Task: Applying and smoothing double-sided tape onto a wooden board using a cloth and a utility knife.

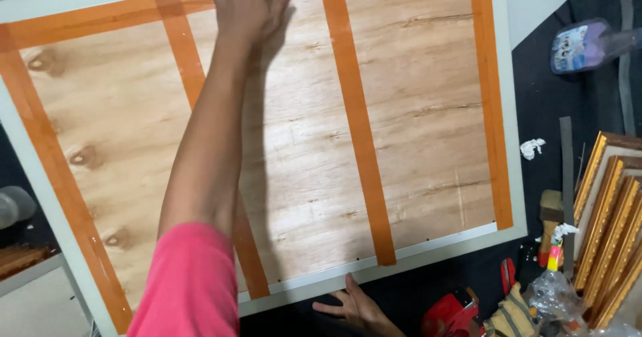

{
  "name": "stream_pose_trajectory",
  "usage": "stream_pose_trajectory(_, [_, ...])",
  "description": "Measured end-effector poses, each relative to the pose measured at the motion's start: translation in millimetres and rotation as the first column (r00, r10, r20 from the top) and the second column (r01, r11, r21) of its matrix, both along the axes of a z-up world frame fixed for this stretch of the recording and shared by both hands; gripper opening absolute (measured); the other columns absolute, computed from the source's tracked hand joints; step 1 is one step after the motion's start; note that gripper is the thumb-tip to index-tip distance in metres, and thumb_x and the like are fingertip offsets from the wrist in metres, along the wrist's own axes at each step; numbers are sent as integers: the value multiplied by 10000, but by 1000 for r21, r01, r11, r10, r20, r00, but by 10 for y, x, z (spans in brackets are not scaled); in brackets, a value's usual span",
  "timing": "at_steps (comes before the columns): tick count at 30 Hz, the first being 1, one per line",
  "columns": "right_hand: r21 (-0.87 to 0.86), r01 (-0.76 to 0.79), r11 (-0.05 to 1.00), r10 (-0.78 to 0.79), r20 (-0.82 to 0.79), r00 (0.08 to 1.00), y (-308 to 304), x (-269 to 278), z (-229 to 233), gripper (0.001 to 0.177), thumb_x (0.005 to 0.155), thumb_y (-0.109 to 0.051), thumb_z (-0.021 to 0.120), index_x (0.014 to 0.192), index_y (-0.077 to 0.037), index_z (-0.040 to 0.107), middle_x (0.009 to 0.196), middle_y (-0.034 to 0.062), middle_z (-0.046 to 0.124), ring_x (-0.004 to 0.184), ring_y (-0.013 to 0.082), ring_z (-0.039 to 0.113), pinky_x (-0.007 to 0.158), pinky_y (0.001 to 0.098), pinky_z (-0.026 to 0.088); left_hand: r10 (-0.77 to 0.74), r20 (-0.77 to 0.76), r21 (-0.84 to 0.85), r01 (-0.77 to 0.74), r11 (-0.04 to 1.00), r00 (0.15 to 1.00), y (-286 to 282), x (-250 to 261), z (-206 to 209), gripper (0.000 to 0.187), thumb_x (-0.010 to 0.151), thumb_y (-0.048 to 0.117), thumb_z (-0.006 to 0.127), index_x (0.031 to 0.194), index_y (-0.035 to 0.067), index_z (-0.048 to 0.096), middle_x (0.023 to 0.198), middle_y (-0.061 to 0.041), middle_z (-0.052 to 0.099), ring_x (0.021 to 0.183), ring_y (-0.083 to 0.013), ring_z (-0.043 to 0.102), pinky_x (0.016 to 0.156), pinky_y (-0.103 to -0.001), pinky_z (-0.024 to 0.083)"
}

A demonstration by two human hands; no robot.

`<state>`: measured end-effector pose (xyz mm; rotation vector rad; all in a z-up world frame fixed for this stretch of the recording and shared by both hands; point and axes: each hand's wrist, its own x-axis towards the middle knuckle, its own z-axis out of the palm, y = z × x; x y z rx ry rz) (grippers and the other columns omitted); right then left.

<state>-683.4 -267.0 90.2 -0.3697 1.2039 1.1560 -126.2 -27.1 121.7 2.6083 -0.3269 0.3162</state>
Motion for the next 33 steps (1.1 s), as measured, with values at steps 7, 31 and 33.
stream_pose_trajectory(7, [-1, 39, 999, -39, -100, 994, 43, 263, 195, 997, 898, -652, 451, 1596, -261, -145, 1755, 120, 31, 1515, 386, 463, 1154, 529, 472, -284, -86, -366, 235, 900, 955, 40, -2235, 615, 612, 1085, 275, 624, 1557, 67, 294, 1529, -255, 367, 1440, -428, 374, 1184, -569, 364])
stream_pose_trajectory(31, [-437, -322, 840, 541, 633, 553, -241, -248, 826, 557, 961, -242, 634, 1441, -60, 418, 1224, 335, 562, 927, 470, 663, 534, 482, 561, -239, -931, -269, -78, 960, 276, -557, -6138, 716, 525, 984, 519, 579, 1015, 18, 732, 878, -263, 756, 918, -459, 728, 803, -526, 570])
stream_pose_trajectory(33, [-685, -181, 706, 699, 632, 335, -456, -299, 616, 336, 927, -145, 689, 1239, -20, 694, 909, 248, 776, 608, 343, 773, 312, 343, 550, -288, -939, -301, -46, 952, 187, -596, -6165, 856, 548, 934, 504, 628, 994, -34, 714, 880, -306, 742, 948, -499, 710, 839, -554, 551])
